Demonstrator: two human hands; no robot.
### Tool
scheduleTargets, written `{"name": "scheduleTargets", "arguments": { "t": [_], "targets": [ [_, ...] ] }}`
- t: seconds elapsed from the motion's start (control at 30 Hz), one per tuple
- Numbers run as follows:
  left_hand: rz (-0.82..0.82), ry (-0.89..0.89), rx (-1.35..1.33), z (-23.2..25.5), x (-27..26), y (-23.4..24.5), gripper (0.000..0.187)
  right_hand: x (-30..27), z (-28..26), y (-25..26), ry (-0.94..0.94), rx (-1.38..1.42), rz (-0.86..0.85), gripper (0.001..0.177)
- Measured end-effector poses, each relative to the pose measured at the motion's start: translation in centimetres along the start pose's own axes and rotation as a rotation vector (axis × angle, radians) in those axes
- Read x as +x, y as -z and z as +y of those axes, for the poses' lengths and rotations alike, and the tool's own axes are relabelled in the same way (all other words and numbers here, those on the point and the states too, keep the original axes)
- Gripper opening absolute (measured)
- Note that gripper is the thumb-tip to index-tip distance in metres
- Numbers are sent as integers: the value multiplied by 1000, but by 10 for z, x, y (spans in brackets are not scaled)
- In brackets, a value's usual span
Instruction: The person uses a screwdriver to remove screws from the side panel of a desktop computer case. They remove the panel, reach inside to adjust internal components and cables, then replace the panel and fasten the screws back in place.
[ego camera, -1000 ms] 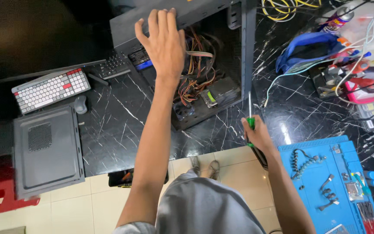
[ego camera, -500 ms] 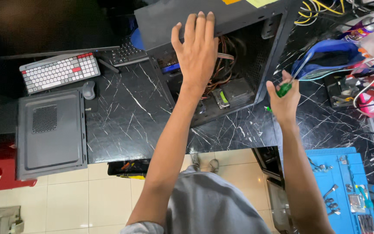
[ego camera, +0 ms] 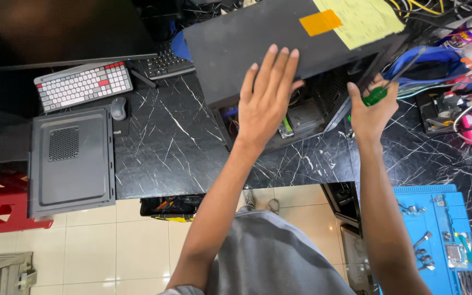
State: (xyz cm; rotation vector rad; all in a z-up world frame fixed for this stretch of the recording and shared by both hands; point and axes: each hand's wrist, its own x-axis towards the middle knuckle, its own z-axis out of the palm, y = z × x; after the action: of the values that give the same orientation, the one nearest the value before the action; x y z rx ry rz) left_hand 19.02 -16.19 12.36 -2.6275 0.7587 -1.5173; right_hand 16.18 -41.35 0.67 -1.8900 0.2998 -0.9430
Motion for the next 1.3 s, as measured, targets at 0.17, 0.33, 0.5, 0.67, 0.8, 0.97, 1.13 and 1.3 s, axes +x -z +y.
{"name": "scheduleTargets", "arguments": {
  "t": [0.17, 0.33, 0.5, 0.67, 0.8, 0.97, 1.13, 1.3],
  "targets": [
    [71, -2, 32, 14, -12, 10, 34, -17, -7, 4, 37, 27, 17, 42],
    [96, -23, 52, 27, -26, 12, 33, -29, -3, 8, 67, 18, 45, 40],
    [239, 82, -80, 48, -43, 11, 36, -42, 43, 12, 122, -68, 117, 38],
    [258, 72, -126, 35, -69, 15, 32, -45, 52, 14, 115, -84, 101, 33],
    [385, 230, 48, 12, -134, -17, 54, -46, 43, 13, 114, -141, 95, 37],
    [413, 298, -172, -4, -140, -28, 85, -43, 47, 10, 166, -225, 124, 38],
    [498, 248, -242, -18, -142, -55, 61, -42, 39, 12, 189, -238, 116, 34],
    [549, 217, -384, -55, -130, -81, 52, -64, 15, 10, 236, -350, 140, 40]
  ]
}}
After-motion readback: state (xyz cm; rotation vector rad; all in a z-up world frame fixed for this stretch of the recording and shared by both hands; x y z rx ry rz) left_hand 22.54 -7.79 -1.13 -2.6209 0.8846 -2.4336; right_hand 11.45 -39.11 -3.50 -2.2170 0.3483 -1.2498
